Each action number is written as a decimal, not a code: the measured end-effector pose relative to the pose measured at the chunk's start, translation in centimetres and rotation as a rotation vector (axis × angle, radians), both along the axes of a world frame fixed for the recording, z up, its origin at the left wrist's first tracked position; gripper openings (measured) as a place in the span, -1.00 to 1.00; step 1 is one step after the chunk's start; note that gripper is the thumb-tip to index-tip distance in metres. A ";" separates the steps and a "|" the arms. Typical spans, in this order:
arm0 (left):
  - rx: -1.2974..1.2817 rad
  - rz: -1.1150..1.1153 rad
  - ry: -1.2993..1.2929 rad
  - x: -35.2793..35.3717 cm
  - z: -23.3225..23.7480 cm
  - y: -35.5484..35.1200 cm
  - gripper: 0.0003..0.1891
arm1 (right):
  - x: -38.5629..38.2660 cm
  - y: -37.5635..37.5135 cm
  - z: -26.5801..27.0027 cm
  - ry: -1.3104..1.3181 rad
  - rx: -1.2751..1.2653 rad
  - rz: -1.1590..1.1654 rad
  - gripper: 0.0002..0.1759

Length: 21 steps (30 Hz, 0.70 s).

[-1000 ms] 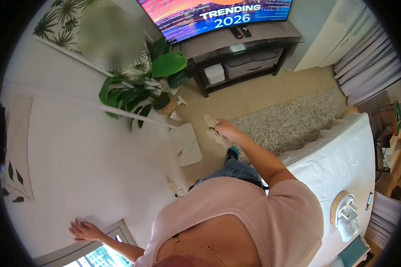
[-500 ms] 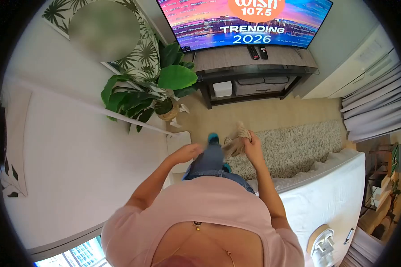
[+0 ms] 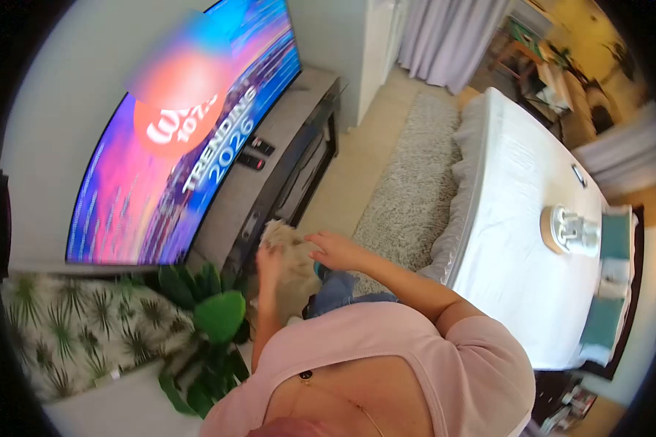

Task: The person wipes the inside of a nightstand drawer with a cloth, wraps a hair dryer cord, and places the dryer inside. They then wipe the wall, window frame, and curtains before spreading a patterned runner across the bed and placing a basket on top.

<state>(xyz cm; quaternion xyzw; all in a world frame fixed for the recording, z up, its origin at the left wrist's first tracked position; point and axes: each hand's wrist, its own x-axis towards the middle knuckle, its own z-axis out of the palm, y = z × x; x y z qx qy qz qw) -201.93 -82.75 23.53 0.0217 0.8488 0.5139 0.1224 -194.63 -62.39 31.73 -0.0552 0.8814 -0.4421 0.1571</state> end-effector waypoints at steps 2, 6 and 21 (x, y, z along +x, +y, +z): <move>-0.036 0.140 0.169 -5.0 -3.0 -3.9 -0.67 | -1.6 1.6 -1.7 0.050 0.117 -0.103 -0.50; -0.616 0.340 0.000 -10.6 -5.8 -8.2 -0.65 | -1.9 5.8 -3.9 -0.040 0.262 -0.303 -0.53; 0.294 -0.550 -0.741 -12.9 -9.9 12.1 -0.58 | -1.5 8.3 -6.1 -0.338 0.260 -0.390 -0.48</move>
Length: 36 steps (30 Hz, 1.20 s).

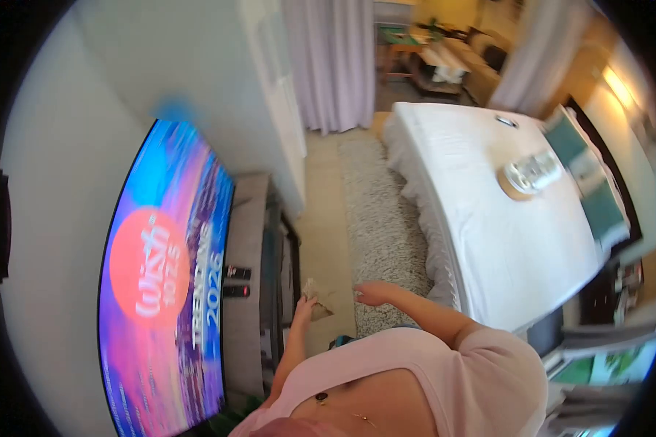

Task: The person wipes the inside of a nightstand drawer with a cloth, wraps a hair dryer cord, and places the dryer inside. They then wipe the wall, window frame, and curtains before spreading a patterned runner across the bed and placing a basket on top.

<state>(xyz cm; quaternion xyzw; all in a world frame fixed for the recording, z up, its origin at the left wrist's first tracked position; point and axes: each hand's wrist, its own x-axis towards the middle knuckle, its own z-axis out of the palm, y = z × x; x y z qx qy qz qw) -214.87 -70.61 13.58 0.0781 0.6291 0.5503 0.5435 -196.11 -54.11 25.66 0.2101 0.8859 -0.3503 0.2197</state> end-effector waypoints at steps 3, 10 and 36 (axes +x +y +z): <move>0.257 0.047 -0.405 1.1 2.7 5.0 -0.60 | 0.4 2.1 1.4 0.221 0.086 -0.312 -0.45; 0.380 -0.296 -0.057 4.6 19.0 14.7 -0.68 | 2.5 8.0 3.6 0.552 -0.502 -0.558 -0.47; 0.363 -0.365 0.816 3.3 15.8 38.7 -0.75 | 7.3 30.6 5.9 0.764 -0.255 -1.108 -0.69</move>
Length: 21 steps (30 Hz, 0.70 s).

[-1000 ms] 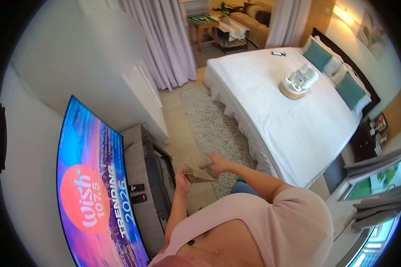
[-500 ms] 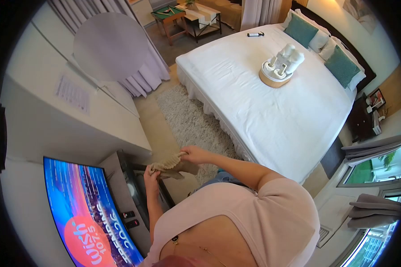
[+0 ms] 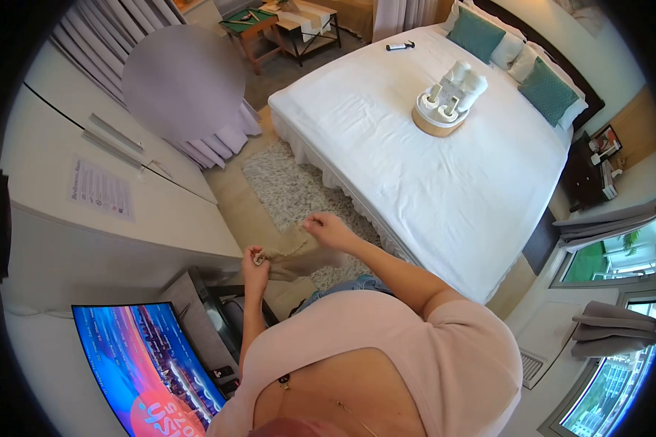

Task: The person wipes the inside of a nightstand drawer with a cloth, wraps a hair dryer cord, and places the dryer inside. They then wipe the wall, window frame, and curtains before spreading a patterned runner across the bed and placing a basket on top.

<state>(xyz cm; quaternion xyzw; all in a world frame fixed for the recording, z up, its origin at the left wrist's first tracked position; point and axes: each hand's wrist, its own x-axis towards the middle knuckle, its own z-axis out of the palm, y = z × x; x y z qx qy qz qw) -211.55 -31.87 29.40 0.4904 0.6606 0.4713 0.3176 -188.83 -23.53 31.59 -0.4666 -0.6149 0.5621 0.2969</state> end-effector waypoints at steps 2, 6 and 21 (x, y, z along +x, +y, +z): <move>-0.113 0.019 0.090 -1.2 1.6 0.2 -0.74 | 0.5 0.5 -0.1 -0.009 -0.015 -0.070 -0.70; -0.262 -0.009 -0.046 -4.6 0.5 0.4 -0.78 | 1.5 1.5 0.0 -0.035 -0.009 -0.160 -0.71; 0.070 -0.072 -0.241 1.7 7.8 -4.6 -0.81 | -3.5 -2.8 4.0 -0.041 0.250 0.393 -0.72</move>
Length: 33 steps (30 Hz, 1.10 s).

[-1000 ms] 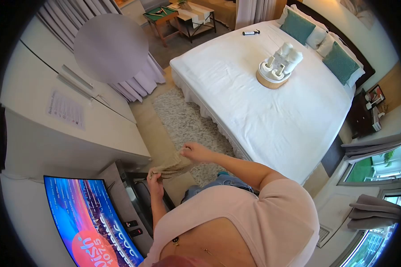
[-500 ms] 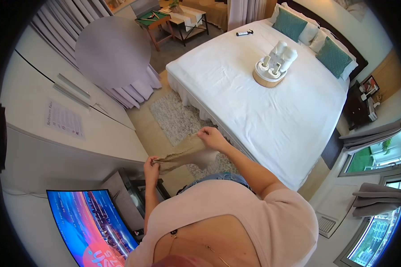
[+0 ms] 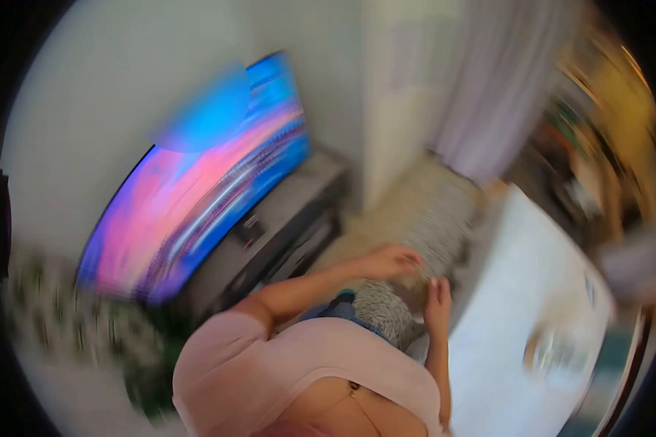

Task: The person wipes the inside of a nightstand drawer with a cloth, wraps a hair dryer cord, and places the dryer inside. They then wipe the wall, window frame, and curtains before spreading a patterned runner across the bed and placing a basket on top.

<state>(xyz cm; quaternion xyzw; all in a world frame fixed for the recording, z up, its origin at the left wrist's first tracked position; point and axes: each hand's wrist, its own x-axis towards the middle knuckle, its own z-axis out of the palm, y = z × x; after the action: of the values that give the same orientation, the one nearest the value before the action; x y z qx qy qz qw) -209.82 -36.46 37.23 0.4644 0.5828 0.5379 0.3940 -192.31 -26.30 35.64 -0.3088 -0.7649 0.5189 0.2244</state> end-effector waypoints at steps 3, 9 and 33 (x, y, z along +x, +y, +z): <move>-0.076 0.205 0.186 1.4 6.7 -9.2 -0.79 | -3.5 -3.5 0.8 0.095 -0.268 0.326 -0.75; -0.326 0.822 0.503 3.8 13.0 -30.2 -0.71 | -7.3 -12.7 0.0 -0.020 -0.258 0.901 -0.80; -0.834 3.111 1.575 10.5 35.6 -113.0 -0.33 | -9.0 -35.9 -5.8 -0.059 0.061 0.641 -0.82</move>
<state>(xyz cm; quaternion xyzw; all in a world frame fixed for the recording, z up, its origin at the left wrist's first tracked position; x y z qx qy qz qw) -199.29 -149.48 72.83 0.4545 -0.5559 0.1161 0.6863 -201.30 -62.17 29.84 -0.0601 -0.8447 0.5307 0.0363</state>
